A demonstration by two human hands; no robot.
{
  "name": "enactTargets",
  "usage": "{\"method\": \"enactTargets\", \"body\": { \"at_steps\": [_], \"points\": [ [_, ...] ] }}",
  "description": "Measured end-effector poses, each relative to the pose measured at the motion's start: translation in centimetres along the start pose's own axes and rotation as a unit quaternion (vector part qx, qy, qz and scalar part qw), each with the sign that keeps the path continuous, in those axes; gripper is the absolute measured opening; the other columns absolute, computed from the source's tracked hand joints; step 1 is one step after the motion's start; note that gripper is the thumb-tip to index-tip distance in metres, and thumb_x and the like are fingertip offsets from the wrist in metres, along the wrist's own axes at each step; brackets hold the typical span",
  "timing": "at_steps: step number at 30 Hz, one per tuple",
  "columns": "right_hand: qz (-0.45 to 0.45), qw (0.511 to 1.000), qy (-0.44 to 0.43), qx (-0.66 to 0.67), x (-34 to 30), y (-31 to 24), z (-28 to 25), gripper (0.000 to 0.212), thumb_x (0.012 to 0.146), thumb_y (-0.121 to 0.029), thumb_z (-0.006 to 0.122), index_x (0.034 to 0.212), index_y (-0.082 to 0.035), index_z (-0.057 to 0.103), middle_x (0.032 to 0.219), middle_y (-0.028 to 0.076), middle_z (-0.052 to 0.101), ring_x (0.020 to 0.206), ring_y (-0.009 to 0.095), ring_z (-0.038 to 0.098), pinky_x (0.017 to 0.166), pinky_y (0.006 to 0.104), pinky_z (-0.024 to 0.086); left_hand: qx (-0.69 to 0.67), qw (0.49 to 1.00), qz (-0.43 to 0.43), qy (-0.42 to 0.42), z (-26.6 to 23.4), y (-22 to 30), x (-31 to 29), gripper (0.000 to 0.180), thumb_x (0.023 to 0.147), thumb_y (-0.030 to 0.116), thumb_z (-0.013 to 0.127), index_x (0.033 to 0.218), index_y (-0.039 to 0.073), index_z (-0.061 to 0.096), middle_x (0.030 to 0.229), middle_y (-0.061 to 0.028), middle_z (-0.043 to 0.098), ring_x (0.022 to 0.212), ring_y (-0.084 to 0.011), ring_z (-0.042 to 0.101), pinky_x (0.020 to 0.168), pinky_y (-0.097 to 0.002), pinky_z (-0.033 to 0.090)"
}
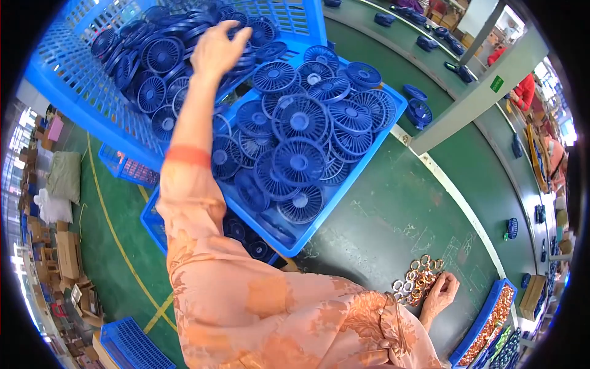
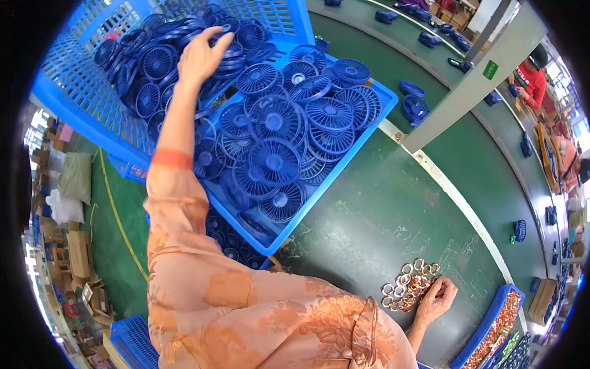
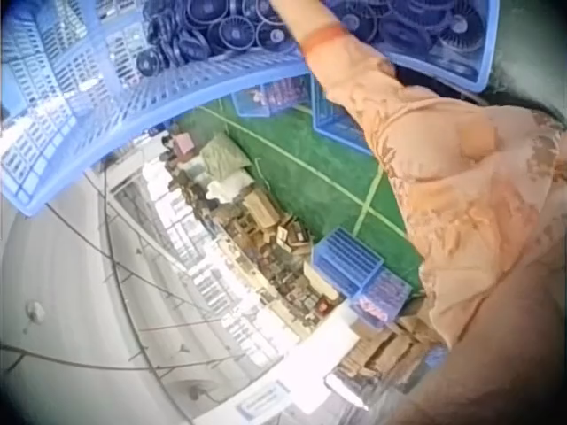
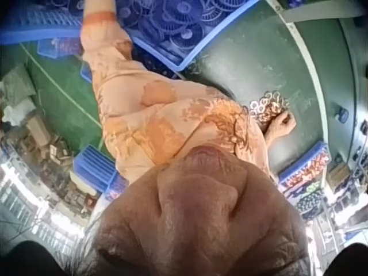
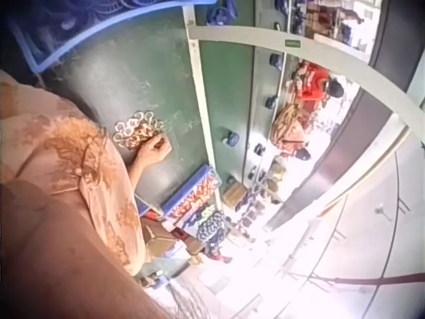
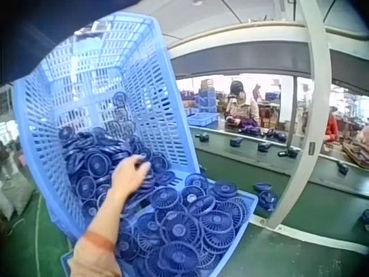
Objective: The person assembles electronic components by placing metal rings onto blue plastic circular parts, using a mallet to secure them.
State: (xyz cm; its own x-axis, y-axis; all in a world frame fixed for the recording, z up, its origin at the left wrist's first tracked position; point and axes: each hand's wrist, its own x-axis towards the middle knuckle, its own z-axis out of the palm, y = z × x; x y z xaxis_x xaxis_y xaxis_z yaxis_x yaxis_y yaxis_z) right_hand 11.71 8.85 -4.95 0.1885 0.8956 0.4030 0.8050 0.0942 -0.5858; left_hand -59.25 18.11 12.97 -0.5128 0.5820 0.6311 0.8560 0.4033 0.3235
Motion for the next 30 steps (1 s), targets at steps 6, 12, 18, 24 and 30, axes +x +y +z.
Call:
{"method": "enactTargets", "body": {
  "at_steps": [6, 12, 18, 24, 30],
  "points": [
    [0.009, 1.0, -0.003, -0.012, -0.1, -0.2, 0.0, 0.007, 0.098, -0.009, 0.065, 0.096, -0.003, 0.068, 0.089, 0.001, 0.056, 0.068, 0.011, 0.044, 0.06, 0.0284, 0.037, 0.107, 0.925, -0.203, -0.302, 7.0, -11.5, 7.0, 0.115, 0.082, 0.093, 0.04, 0.144, -0.002, 0.058, 0.156, -0.0242, 0.048, 0.148, -0.0365, 0.045, 0.122, -0.0457, 0.033],
    [0.029, 0.999, -0.014, -0.021, -0.1, -0.6, 0.1, 0.008, 0.098, -0.009, 0.064, 0.094, -0.003, 0.067, 0.089, 0.002, 0.054, 0.069, 0.011, 0.045, 0.06, 0.0288, 0.036, 0.049, 0.923, -0.185, -0.335, 11.2, -13.4, 7.4, 0.112, 0.077, 0.087, 0.054, 0.146, -0.001, 0.056, 0.157, -0.0217, 0.048, 0.148, -0.0351, 0.044, 0.123, -0.043, 0.031],
    [0.015, 0.999, -0.01, -0.028, 0.2, -0.7, 0.2, 0.007, 0.098, -0.009, 0.065, 0.093, -0.004, 0.065, 0.085, 0.001, 0.05, 0.065, 0.011, 0.041, 0.058, 0.0288, 0.035, -0.116, 0.885, -0.092, -0.441, 9.2, -10.5, 6.0, 0.082, 0.084, 0.073, 0.059, 0.14, 0.013, 0.066, 0.146, -0.0165, 0.062, 0.139, -0.032, 0.055, 0.118, -0.0402, 0.038],
    [0.025, 1.0, 0.001, -0.002, 0.2, -0.8, 0.6, 0.009, 0.097, -0.011, 0.067, 0.09, -0.005, 0.066, 0.083, 0.001, 0.05, 0.063, 0.012, 0.042, 0.056, 0.0293, 0.034, -0.178, 0.913, 0.015, -0.366, 6.3, -0.6, 0.0, 0.073, 0.09, 0.061, 0.063, 0.146, 0.014, 0.062, 0.145, -0.013, 0.064, 0.136, -0.0294, 0.057, 0.115, -0.0366, 0.04],
    [0.011, 1.0, 0.004, 0.016, 0.2, -0.9, 0.4, 0.004, 0.095, -0.008, 0.069, 0.093, -0.005, 0.069, 0.084, 0.001, 0.05, 0.063, 0.011, 0.043, 0.056, 0.0279, 0.035, -0.181, 0.917, 0.105, -0.34, 4.8, 3.0, -2.9, 0.062, 0.09, 0.047, 0.072, 0.143, 0.017, 0.064, 0.146, -0.0165, 0.062, 0.135, -0.0336, 0.058, 0.115, -0.0406, 0.043]
  ]
}}
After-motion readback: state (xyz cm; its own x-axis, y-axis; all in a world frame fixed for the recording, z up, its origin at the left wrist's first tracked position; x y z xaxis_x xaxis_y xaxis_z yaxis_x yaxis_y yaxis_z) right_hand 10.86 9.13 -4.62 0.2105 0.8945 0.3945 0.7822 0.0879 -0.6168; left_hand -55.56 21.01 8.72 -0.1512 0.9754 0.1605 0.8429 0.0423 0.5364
